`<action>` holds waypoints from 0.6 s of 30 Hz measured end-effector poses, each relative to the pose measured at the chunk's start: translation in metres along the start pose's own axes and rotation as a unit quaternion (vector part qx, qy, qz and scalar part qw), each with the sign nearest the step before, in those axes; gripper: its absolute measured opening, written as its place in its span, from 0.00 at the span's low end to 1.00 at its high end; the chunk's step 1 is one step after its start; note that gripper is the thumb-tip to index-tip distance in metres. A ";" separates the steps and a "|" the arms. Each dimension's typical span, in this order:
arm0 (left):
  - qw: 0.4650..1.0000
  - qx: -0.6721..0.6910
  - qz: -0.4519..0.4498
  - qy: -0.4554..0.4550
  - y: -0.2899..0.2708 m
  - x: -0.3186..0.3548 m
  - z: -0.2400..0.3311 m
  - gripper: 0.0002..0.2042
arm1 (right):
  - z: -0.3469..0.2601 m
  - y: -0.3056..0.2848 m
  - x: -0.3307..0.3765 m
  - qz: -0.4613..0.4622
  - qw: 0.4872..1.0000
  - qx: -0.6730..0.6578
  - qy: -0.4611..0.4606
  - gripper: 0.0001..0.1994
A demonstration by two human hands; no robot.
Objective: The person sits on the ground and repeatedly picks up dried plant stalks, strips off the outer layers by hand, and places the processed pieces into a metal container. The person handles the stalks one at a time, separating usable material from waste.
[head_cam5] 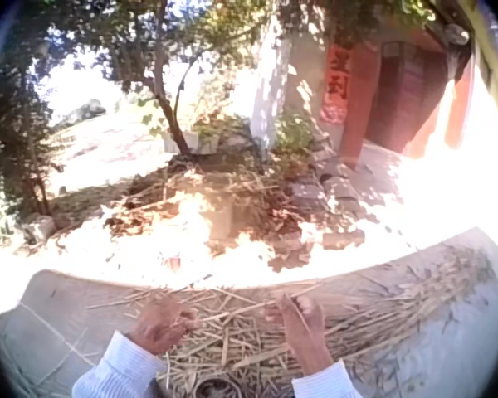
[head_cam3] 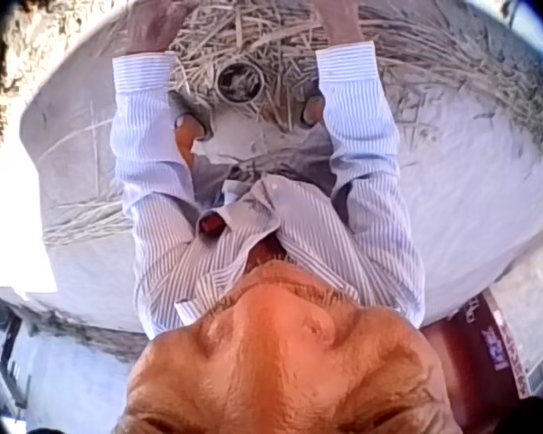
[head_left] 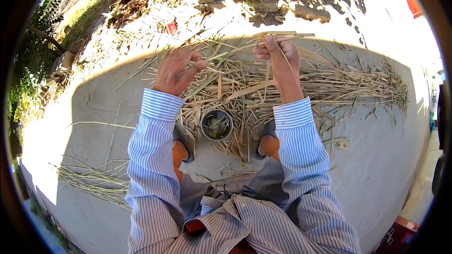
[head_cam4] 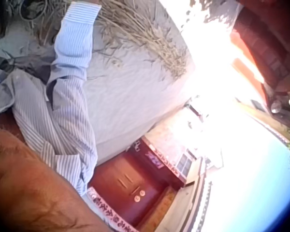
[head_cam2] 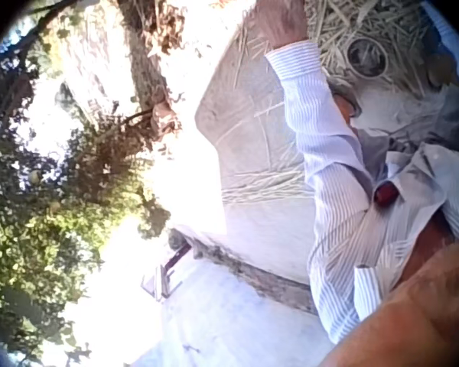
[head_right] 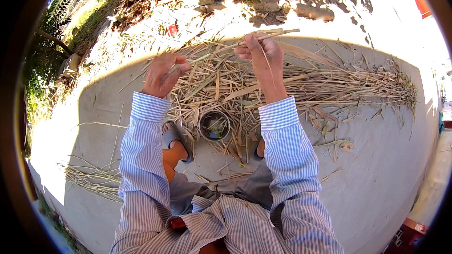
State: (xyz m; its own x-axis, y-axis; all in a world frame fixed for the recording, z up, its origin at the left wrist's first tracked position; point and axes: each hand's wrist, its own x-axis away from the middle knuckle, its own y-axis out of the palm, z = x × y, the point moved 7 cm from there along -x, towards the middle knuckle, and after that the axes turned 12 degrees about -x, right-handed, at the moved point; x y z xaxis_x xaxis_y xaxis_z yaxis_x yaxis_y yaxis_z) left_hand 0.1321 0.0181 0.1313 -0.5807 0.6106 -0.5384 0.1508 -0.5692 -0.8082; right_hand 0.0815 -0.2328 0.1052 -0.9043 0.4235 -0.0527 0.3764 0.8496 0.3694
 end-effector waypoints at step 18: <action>0.921 0.248 -0.116 -0.277 0.028 0.009 -0.010 0.08 | 0.034 0.036 0.016 -0.137 0.979 -0.024 0.146 0.12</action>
State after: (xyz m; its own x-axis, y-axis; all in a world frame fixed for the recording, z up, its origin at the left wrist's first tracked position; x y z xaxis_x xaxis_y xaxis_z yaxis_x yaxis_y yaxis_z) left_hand 0.1388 0.0132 0.1016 -0.8911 0.4510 -0.0505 -0.3325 -0.7246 -0.6037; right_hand 0.0875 -0.1844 0.0865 -0.9918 0.0666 0.1094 0.1070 0.9002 0.4222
